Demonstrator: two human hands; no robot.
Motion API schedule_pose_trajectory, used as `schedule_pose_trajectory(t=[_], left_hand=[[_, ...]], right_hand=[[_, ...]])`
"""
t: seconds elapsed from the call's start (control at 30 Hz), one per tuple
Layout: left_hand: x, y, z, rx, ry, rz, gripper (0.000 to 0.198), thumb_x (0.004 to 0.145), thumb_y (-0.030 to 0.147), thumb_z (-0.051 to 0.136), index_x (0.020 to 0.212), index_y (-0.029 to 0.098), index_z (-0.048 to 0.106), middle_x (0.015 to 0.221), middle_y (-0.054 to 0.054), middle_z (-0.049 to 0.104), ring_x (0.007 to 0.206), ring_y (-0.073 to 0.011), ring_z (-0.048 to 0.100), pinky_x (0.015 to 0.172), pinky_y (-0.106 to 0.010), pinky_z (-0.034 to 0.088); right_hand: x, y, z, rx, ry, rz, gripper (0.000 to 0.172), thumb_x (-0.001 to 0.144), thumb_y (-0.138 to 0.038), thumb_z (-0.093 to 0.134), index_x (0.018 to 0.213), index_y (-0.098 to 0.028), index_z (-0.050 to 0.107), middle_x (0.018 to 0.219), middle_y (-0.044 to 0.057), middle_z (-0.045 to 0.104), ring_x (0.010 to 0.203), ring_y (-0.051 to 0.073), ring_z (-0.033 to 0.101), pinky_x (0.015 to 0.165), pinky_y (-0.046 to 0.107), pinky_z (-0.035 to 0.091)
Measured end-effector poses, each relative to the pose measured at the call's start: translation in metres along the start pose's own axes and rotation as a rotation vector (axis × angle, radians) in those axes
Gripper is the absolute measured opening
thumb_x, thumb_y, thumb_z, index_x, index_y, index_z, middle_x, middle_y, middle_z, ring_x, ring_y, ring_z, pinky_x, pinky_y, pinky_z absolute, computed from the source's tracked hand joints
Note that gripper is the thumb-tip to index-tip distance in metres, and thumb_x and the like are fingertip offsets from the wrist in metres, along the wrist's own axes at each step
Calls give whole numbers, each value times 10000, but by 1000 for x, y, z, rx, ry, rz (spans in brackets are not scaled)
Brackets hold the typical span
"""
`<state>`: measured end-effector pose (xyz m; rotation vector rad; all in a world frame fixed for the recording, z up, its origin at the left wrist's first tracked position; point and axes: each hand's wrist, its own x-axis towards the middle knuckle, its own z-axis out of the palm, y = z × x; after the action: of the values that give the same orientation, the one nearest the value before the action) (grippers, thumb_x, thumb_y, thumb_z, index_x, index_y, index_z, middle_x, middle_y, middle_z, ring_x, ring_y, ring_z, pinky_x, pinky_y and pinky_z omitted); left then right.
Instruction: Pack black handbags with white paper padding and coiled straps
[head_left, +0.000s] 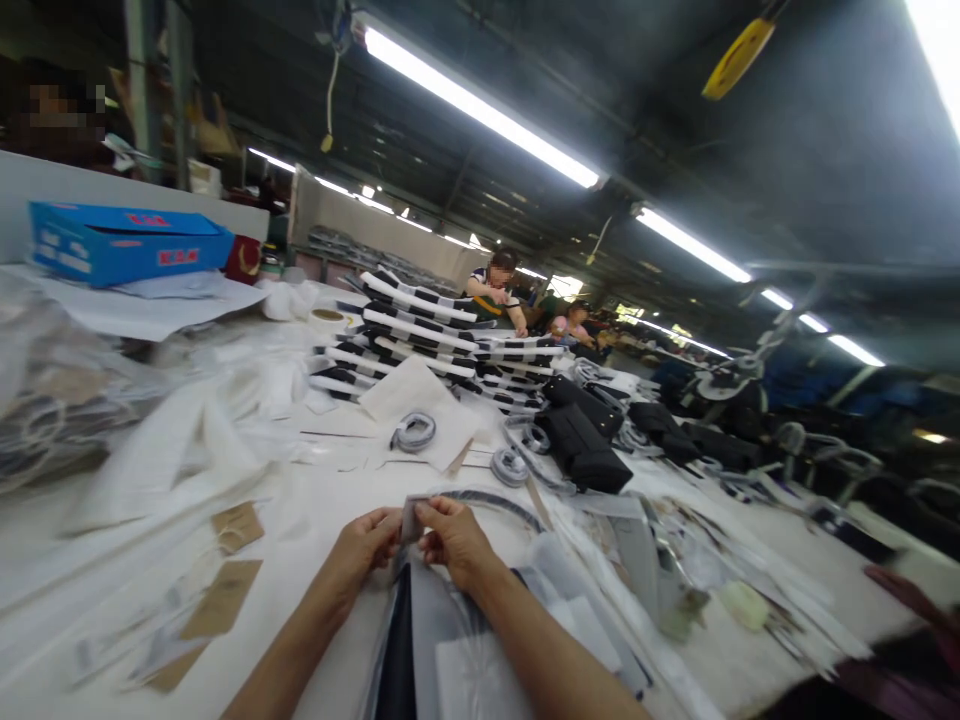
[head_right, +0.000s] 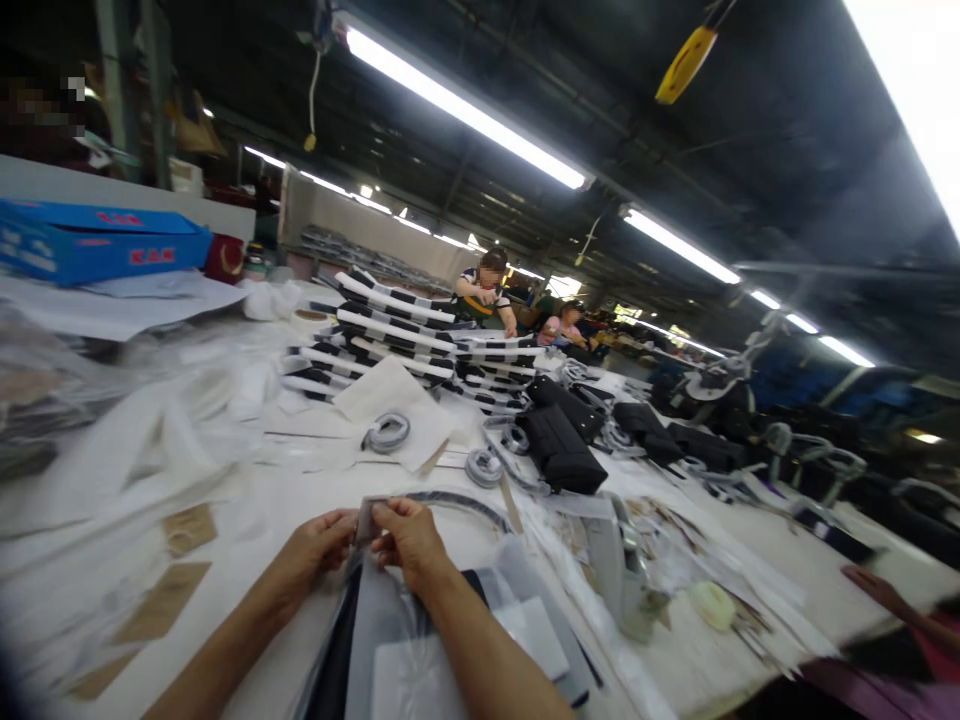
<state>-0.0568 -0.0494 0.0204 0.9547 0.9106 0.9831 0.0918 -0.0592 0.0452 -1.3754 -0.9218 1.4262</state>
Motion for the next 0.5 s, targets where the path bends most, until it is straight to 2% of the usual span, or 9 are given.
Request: schedule_pose_trajectory(t=[0.1,0.17,0.23,0.33,0.43,0.5], left_hand=[[5,-2,-2,-39,29,-24,547,531,629,770,768,152,642,622,26,536,523,-107,465,503,-225,339],[10,-3,-4,-71,29,-42,568,503,631,788,773,149,652,611,23,537,524,-113,471,496,-225,341],[12,-4,-5,-90,31,-59,600,464,629,804,794,147,666,605,20,539,532,-120,482,492,-225,346],[10,-3,-6,-63,96,-55,707,423,654,803,900,143,697,605,19,538,533,-123,475,466,-218,328],[5,-3,-7,64,178,2,759,473,706,754,995,157,711,540,41,472,480,-114,411,430,-217,284],[3,-2,-9,197,199,64,679,546,703,714,1001,199,723,501,45,440,448,-121,384,418,-229,283]], right_hand=[[4,-1,2,27,-21,22,523,589,-556,819,843,-173,570,684,-11,635,496,103,583,415,187,405],[6,0,3,-12,-39,-11,494,639,-580,783,811,-172,563,638,-24,611,485,100,566,443,201,425],[7,2,3,-106,-41,-75,444,686,-573,745,753,-174,561,569,-50,558,460,90,518,452,203,409],[5,4,2,-341,-34,-228,297,732,-433,724,681,-167,603,546,-62,530,492,81,474,477,195,361],[1,3,0,-541,-33,-332,140,739,-306,707,690,-177,681,588,-62,566,562,86,487,527,194,348],[0,1,1,-602,-49,-344,94,749,-283,694,716,-198,717,609,-63,586,599,97,514,552,196,359]])
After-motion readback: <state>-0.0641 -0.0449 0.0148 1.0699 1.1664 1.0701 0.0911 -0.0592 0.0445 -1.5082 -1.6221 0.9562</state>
